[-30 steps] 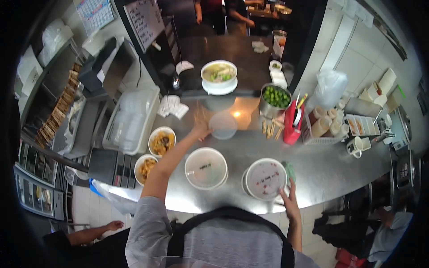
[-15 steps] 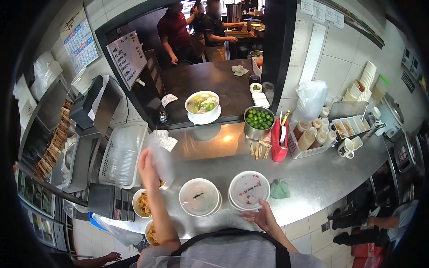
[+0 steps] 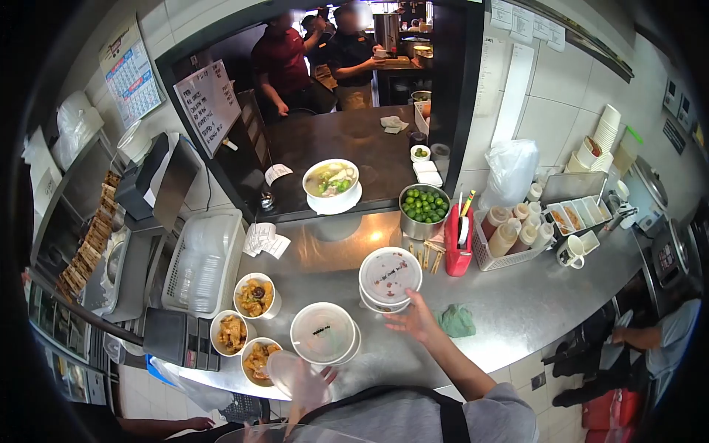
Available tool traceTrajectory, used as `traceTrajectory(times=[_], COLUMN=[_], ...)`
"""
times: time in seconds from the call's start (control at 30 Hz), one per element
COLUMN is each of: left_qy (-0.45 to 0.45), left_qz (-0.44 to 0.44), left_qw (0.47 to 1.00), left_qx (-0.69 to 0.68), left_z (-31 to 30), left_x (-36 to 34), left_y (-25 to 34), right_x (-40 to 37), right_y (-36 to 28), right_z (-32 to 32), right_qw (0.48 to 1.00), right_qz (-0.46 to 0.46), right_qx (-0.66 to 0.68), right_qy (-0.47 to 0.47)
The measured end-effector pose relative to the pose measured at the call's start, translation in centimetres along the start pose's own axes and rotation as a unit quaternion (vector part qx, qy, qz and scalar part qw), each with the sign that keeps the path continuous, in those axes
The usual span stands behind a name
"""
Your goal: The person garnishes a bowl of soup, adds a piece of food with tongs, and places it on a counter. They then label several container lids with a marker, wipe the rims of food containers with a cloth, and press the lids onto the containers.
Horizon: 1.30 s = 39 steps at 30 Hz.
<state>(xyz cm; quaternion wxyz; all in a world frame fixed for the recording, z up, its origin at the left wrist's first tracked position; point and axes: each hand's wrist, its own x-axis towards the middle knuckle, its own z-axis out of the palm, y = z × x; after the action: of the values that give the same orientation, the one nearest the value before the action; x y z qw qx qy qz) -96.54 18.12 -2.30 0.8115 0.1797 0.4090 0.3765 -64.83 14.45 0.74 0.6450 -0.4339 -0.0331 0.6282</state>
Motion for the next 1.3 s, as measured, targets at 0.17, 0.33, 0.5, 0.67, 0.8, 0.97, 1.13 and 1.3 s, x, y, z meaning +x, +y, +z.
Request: traceTrajectory(times=[0.17,0.33,0.5,0.67,0.8,0.97,1.13,1.3], left_qy=[-0.023,-0.057,-0.006,-0.089,0.056,-0.016,0.173,0.162], left_qz=[0.034,0.053,0.108,0.161,0.338,0.391,0.29,0.233], left_qw=[0.999,0.981,0.988,0.969,0.934,0.916,0.939,0.935], left_qx=[0.001,-0.177,-0.112,-0.164,-0.105,-0.091,0.063,0.212], left_z=[5.4,5.6,8.5,5.6,-0.1,-12.3,-15.2,-18.6], left_x=[1.7,9.6,10.3,3.2,-4.5,-4.9,-1.3,4.2], left_y=[-0.9,-2.7,-1.4,2.6,7.2,11.6,12.6,14.4], right_x=[2.1,3.0,4.6,5.9,4.8,9.5,8.8,7.3], right_y=[-0.9,-2.1,-0.6,7.7,11.5,16.8,16.6,16.6], right_z=[-0.8,0.8,0.6,0.0,9.1,14.6,16.6,14.2], right_qw=[1.0,0.998,0.997,1.0,0.898,0.742,0.767,0.8], right_qz=[-0.005,-0.026,-0.075,0.013,0.044,0.017,0.131,0.125], right_qx=[-0.015,-0.055,0.0,-0.011,-0.363,-0.575,-0.54,-0.508], right_qy=[-0.019,-0.001,0.006,0.023,-0.245,-0.344,-0.322,-0.296])
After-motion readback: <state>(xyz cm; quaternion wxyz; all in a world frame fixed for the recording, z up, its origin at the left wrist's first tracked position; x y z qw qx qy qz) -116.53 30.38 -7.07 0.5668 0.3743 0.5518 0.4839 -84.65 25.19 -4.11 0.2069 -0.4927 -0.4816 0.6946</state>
